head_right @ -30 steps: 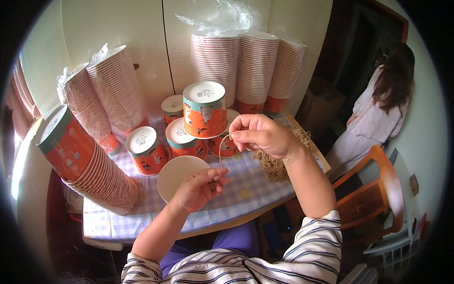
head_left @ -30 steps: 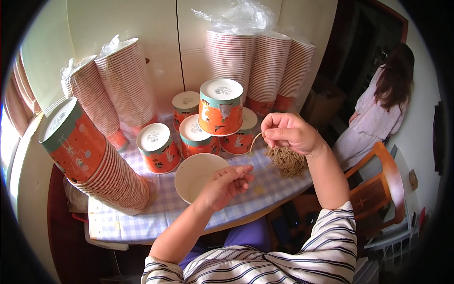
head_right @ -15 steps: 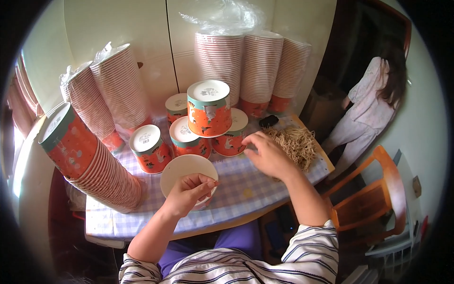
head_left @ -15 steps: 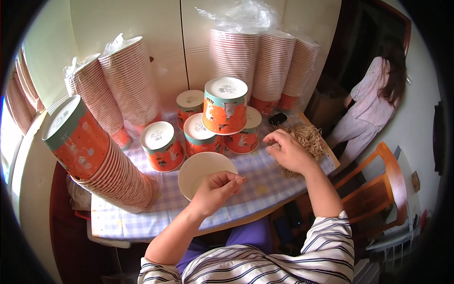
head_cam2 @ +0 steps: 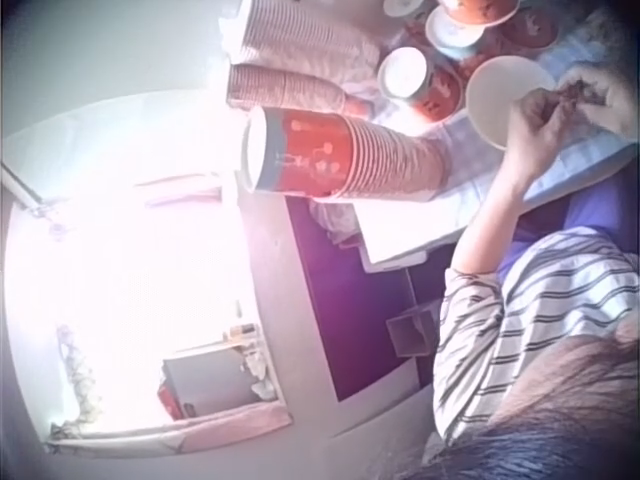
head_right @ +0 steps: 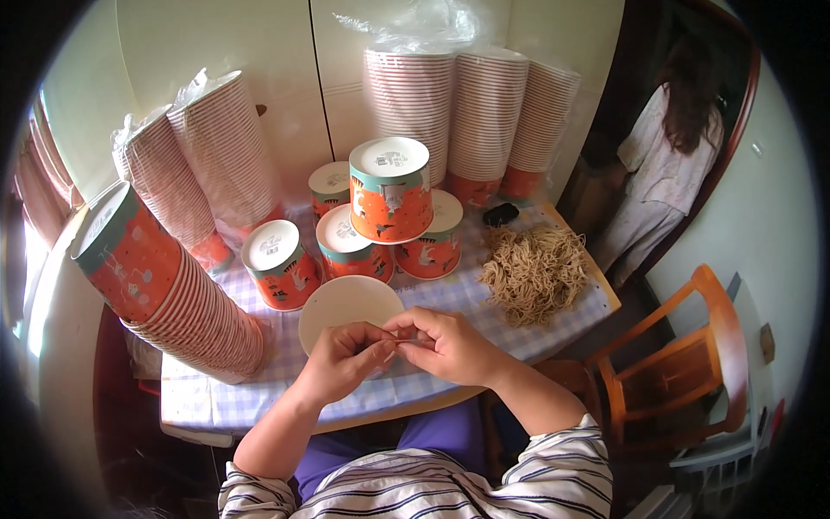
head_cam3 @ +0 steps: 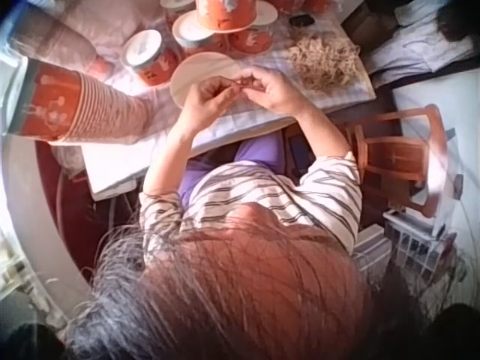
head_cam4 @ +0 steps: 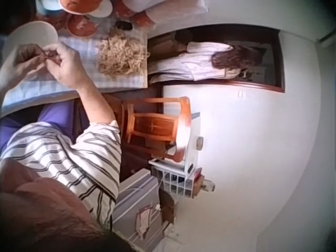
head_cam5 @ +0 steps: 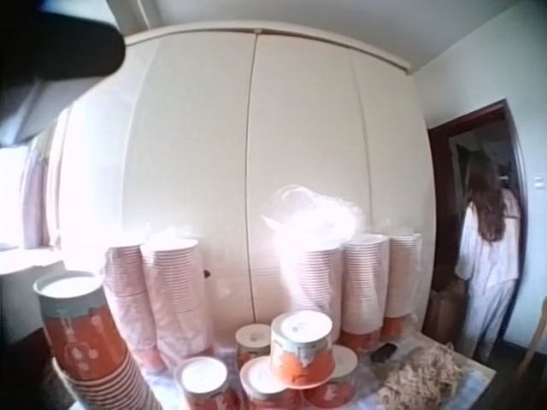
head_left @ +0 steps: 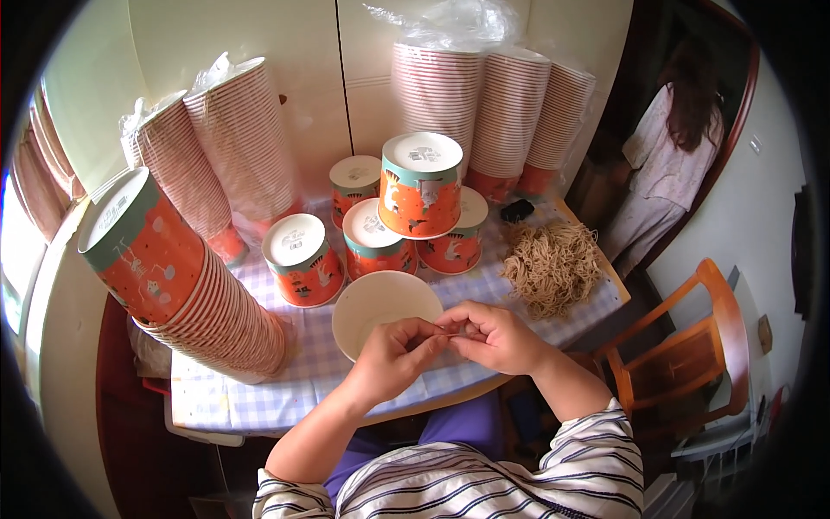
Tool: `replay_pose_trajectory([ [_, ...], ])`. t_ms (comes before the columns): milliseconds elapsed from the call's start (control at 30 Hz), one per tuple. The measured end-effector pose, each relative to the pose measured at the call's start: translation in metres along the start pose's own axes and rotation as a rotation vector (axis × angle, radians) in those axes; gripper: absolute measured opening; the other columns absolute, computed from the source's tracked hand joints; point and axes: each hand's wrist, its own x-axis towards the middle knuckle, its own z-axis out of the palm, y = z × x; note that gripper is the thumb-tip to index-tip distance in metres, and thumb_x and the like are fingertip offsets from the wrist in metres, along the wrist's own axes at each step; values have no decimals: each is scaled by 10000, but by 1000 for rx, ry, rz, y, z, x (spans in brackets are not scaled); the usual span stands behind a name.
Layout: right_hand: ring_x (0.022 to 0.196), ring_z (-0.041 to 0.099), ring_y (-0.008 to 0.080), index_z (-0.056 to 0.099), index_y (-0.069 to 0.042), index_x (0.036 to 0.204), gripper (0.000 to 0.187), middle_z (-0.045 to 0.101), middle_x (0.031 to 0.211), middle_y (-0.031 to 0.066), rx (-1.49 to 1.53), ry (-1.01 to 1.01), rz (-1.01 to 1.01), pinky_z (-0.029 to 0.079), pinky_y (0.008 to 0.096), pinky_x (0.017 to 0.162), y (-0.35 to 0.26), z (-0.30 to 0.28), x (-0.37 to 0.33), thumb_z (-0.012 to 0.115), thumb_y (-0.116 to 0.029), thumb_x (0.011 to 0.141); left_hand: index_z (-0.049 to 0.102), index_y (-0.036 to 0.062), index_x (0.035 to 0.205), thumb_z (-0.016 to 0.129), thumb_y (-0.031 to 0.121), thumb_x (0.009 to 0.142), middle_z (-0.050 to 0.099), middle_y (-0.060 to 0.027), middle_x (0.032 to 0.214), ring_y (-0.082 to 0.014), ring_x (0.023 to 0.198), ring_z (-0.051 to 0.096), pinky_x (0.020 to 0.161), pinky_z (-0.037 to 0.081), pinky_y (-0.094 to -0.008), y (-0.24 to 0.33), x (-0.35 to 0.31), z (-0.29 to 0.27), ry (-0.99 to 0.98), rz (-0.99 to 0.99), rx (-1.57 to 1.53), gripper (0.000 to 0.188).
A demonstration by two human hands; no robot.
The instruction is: Attaching handles to paper buckets for packaging.
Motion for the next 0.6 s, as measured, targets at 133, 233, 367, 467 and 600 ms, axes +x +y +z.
replay_pose_trajectory([
  [133, 750, 629, 175, 601, -20, 1001, 209, 608, 846, 75, -388, 103, -244, 513, 285, 643, -5, 2, 3, 649, 27, 803, 637, -31, 963, 581, 132, 921, 632, -20, 821, -46, 733, 522, 642, 447, -210, -3, 0, -3, -4, -4, -26, 177],
  [233, 702, 615, 220, 625, -26, 929, 175, 590, 823, 90, -481, 160, -359, 494, 304, 608, -4, 3, 3, 677, 25, 770, 640, -24, 982, 577, 141, 925, 619, -6, 812, -44, 730, 512, 643, 441, -207, -5, -2, -6, -3, -20, -47, 186],
  [367, 698, 610, 224, 629, -31, 915, 176, 590, 831, 86, -508, 181, -406, 490, 311, 598, -2, 2, 2, 680, 33, 760, 642, -21, 996, 578, 152, 926, 612, -2, 805, -45, 728, 507, 642, 436, -203, -1, -3, -9, -1, -36, -96, 197],
  [467, 700, 612, 226, 629, -31, 907, 176, 589, 834, 83, -537, 186, -426, 493, 310, 599, -2, 3, 3, 682, 36, 753, 641, -23, 1004, 587, 153, 922, 612, 0, 802, -45, 737, 509, 651, 441, -210, -1, -3, -10, -17, -101, -129, 202],
  [600, 703, 616, 231, 627, -30, 900, 177, 589, 835, 82, -561, 184, -440, 497, 312, 598, -2, 4, 3, 687, 33, 746, 638, -28, 988, 599, 138, 913, 613, 1, 798, -43, 712, 515, 623, 446, -210, -10, -4, -7, -22, 0, -77, 187],
])
